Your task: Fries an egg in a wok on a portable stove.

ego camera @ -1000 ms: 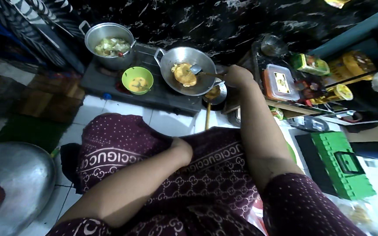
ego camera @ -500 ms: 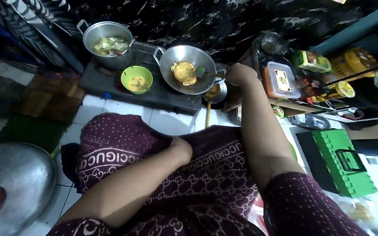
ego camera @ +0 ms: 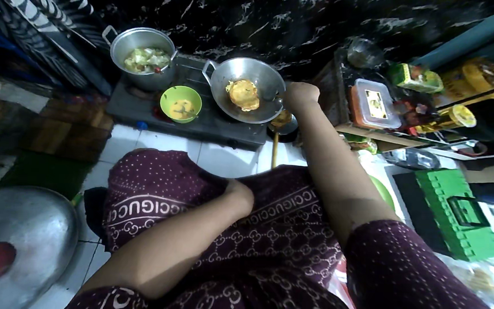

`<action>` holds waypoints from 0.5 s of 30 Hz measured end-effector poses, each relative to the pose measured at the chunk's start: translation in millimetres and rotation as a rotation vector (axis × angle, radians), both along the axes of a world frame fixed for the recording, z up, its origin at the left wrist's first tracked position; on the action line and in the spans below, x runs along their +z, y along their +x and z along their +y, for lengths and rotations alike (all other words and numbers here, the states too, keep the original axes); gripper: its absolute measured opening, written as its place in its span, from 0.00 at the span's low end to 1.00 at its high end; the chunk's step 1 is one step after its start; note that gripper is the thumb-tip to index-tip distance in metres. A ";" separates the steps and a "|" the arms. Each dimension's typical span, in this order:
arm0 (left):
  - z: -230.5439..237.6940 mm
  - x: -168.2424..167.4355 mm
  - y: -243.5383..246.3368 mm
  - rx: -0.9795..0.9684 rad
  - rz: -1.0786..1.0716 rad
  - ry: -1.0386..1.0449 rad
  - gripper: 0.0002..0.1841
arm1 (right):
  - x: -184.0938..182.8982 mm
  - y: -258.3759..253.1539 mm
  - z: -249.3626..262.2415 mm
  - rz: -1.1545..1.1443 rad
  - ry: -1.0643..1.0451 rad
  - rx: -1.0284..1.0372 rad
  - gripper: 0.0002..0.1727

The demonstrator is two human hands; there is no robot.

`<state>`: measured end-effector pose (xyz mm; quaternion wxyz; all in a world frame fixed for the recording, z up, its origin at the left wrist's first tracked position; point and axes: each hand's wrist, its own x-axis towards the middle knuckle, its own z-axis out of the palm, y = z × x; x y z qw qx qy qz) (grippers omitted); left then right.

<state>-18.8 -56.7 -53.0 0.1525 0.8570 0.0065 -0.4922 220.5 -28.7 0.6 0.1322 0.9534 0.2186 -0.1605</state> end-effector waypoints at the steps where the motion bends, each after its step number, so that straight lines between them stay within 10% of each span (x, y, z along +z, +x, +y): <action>1: 0.9 1.2 -1.4 0.010 -0.011 -0.013 0.13 | 1.9 -6.0 3.6 0.010 -0.016 0.014 0.20; 15: 5.3 -2.7 1.1 0.015 -0.001 -0.002 0.13 | -7.5 -11.9 30.3 0.041 -0.034 0.046 0.21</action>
